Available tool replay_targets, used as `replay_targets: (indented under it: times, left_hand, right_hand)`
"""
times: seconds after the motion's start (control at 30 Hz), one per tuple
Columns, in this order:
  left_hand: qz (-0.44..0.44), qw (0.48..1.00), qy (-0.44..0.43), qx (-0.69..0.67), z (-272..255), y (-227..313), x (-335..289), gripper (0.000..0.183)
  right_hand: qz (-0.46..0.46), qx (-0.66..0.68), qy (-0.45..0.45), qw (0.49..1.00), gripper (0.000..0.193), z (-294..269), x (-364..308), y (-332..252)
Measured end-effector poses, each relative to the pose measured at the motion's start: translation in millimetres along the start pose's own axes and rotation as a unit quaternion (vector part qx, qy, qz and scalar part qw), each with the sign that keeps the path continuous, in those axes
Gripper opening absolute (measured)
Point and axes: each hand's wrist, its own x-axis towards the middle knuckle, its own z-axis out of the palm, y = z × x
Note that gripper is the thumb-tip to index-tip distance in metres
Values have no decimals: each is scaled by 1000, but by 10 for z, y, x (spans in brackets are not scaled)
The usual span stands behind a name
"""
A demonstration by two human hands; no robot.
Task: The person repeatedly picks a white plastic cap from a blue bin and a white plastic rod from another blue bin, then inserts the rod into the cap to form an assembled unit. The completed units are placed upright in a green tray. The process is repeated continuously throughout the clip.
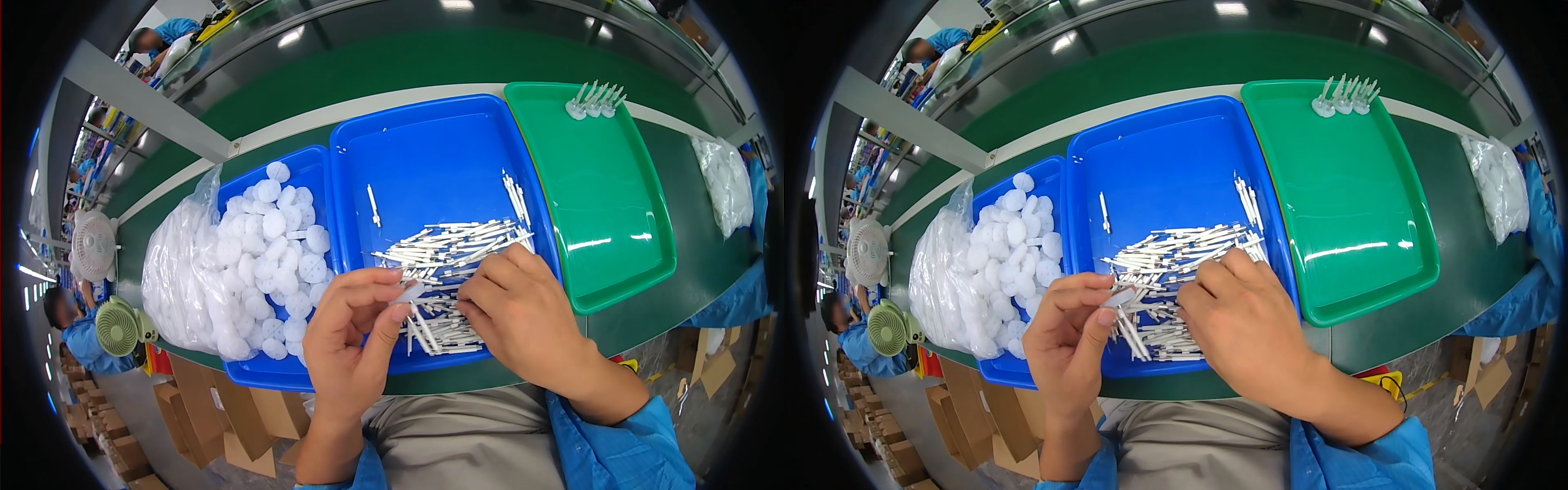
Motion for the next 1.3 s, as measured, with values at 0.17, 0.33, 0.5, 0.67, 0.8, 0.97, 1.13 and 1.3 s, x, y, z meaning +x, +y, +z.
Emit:
replay_targets:
  times: [0.17,0.33,0.5,0.67,0.8,0.97,1.13,1.3]
  left_hand:
    - [19,992,15,128,-103,-36,17,14]
    - [-63,997,42,-20,-8,20,9,19]
    - [-118,990,12,-77,70,61,-8,30]
    - [-110,990,-17,-82,72,56,-33,30]
    - [-112,990,-19,-79,65,51,-43,28]
    - [-49,998,-25,-16,79,28,-51,24]
    - [-36,998,-49,-3,57,27,-36,25]
    - [-45,998,-37,3,84,36,-35,22]
  right_hand:
    - [2,35,-12,999,13,-20,-8,32]
    - [16,113,-4,993,16,-72,46,-9]
    - [14,206,80,975,18,-48,100,-123]
    - [42,227,79,970,15,9,44,-137]
    - [65,244,68,965,13,-35,33,-152]
    - [77,263,62,960,11,-59,42,-166]
    - [90,283,48,954,12,-50,35,-170]
    - [74,294,46,952,12,-18,27,-173]
